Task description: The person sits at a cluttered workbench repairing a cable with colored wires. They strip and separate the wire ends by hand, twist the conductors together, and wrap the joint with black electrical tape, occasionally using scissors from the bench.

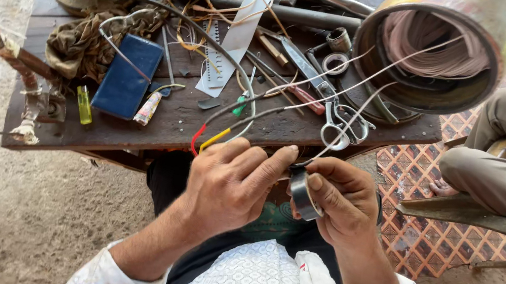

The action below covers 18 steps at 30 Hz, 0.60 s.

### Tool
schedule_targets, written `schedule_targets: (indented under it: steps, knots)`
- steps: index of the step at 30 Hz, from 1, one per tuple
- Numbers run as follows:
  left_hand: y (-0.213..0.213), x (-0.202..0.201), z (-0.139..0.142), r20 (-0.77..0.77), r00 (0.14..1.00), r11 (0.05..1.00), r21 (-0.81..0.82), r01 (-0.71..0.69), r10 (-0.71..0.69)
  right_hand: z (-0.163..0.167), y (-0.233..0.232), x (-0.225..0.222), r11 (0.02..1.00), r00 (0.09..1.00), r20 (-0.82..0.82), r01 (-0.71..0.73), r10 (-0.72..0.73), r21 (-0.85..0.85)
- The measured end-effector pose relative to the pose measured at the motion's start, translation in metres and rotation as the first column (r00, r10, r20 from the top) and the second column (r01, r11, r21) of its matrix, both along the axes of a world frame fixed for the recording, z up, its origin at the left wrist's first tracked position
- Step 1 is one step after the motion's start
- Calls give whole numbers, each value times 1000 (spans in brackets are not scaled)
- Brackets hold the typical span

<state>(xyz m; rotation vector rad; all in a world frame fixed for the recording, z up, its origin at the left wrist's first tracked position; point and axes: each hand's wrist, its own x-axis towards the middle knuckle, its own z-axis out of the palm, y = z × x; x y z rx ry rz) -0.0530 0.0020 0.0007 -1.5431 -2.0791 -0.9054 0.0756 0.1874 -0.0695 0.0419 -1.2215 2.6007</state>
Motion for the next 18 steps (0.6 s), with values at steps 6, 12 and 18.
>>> schedule_targets:
  steps: [6,12,18]
  knots:
    - [-6,2,1,233,971,998,17,55,-58,6,6,-12,951,977,-19,-204,214,231]
    - [6,7,0,173,985,1000,0,6,-6,20,-21,-52,719,939,-147,333,-311,610]
    - [11,1,6,164,986,999,30,15,-20,51,-12,-74,750,974,-215,193,-69,633]
